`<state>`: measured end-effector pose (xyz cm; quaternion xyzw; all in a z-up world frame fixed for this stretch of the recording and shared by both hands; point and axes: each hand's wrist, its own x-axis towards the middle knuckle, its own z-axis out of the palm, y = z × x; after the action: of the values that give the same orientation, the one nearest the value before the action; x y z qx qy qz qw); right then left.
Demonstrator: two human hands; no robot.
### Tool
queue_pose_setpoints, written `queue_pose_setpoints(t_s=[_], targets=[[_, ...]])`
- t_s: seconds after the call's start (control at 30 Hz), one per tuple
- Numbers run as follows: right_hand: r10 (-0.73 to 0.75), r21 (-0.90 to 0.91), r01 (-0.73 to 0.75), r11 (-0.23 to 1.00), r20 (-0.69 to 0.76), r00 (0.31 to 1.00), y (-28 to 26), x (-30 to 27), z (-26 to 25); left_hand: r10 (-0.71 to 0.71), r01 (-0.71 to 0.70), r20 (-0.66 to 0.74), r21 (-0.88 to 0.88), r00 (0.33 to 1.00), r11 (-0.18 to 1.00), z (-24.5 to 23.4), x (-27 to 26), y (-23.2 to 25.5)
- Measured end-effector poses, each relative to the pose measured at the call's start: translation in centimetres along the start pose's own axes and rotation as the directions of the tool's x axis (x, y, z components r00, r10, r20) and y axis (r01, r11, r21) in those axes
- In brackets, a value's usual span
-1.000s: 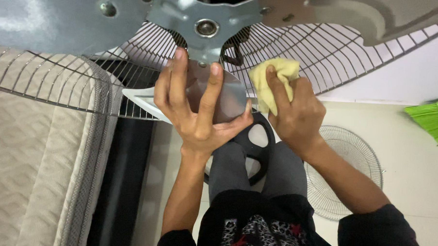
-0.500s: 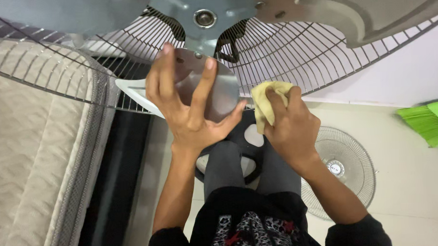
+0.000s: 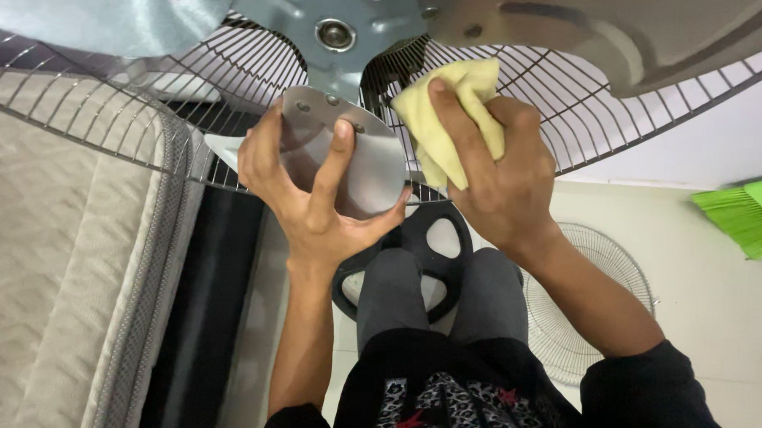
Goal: The person wipes the metal cage and blades of a standing fan using a yellow cloth. They rotate the fan head to access different sections and continue wiping the blades and cage throughout the clip.
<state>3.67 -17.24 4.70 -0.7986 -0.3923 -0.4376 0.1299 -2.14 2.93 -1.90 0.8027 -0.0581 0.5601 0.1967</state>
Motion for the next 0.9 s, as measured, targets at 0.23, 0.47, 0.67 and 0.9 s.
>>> queue_pose_setpoints(t_s=[0.23, 0.47, 0.67, 0.9], targets=[[-0.055, -0.088, 0.053, 0.995, -0.010, 0.998, 1.1, 0.2, 1.7, 0.022, -0.022, -0.024, -0.005, 0.999, 1.000, 0.7, 0.0, -0.3], [0.046, -0.183, -0.026, 0.983, 0.105, 0.993, 1.0, -3.1, 1.8, 0.078, -0.077, -0.058, 0.027, 0.995, 0.997, 0.8, -0.5, -0.6], [0.133, -0.126, -0.115, 0.985, 0.147, 0.980, 0.7, -3.9, 1.5, 0.090, -0.086, -0.042, 0.085, 0.995, 0.993, 0.2, -0.3, -0.2], [0.231, -0.128, -0.202, 0.971, 0.282, 0.931, -1.1, -7.2, 0.8, 0.074, -0.073, -0.015, 0.057, 0.997, 0.996, -0.6, -1.0, 0.3]])
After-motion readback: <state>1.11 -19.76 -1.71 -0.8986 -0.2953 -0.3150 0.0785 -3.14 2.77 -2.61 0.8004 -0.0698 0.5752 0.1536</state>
